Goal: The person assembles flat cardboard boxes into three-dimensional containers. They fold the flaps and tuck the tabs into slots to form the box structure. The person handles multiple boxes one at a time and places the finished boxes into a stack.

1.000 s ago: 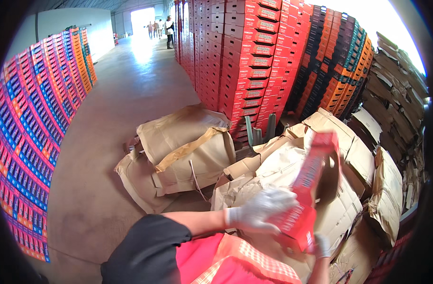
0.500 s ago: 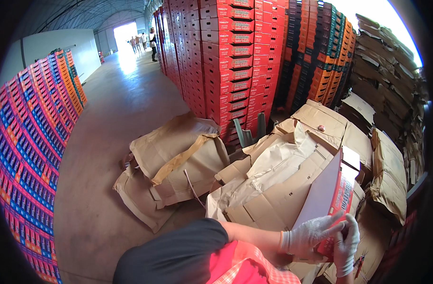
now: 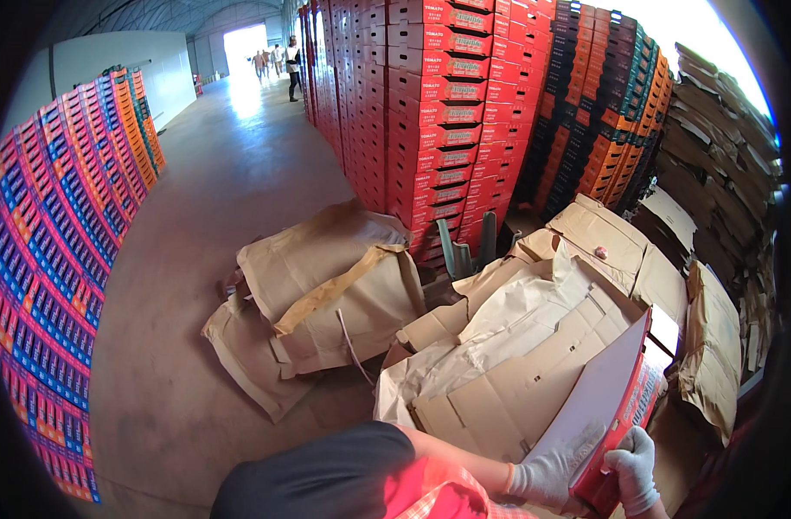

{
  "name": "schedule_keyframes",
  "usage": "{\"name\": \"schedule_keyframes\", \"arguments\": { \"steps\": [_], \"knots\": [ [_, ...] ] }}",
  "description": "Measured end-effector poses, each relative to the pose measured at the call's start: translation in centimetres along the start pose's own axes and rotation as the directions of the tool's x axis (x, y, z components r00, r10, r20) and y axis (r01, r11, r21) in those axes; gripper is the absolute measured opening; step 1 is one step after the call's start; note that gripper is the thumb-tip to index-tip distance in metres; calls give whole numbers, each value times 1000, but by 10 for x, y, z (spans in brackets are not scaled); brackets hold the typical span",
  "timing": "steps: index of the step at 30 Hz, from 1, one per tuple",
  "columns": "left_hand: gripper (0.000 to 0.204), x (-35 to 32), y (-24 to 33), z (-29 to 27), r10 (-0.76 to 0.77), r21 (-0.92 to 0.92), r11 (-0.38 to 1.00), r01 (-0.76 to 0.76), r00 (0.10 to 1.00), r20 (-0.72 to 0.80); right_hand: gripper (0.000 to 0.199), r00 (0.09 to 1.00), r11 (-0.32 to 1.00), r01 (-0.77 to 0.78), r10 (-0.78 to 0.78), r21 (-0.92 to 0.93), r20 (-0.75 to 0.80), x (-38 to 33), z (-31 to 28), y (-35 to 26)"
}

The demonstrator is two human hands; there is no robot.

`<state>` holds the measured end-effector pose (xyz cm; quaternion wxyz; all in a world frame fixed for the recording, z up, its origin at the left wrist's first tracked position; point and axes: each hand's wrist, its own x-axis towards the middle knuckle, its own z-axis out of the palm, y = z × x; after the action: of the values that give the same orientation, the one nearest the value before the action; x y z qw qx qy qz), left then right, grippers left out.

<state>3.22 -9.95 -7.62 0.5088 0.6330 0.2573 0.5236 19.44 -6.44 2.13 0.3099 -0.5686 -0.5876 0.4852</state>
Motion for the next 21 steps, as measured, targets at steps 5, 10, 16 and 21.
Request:
{"name": "schedule_keyframes", "arguments": {
  "steps": [5,10,16,21],
  "knots": [
    [99,8,-32,17,207,89,975,-204,978,-26,11,688,290,581,-674,-760,269,21,11,-1],
    [79,1,-37,1,54,-32,998,-48,970,239,29,766,230,622,-377,-749,521,47,64,-32],
    [107,-33,-26,-116,397,428,809,-402,912,106,23,659,621,744,-620,-248,426,68,126,-62],
    [67,-101,-29,-242,6,701,712,-30,999,37,53,809,808,563,-495,-173,317,65,138,-28]
  ]
}}
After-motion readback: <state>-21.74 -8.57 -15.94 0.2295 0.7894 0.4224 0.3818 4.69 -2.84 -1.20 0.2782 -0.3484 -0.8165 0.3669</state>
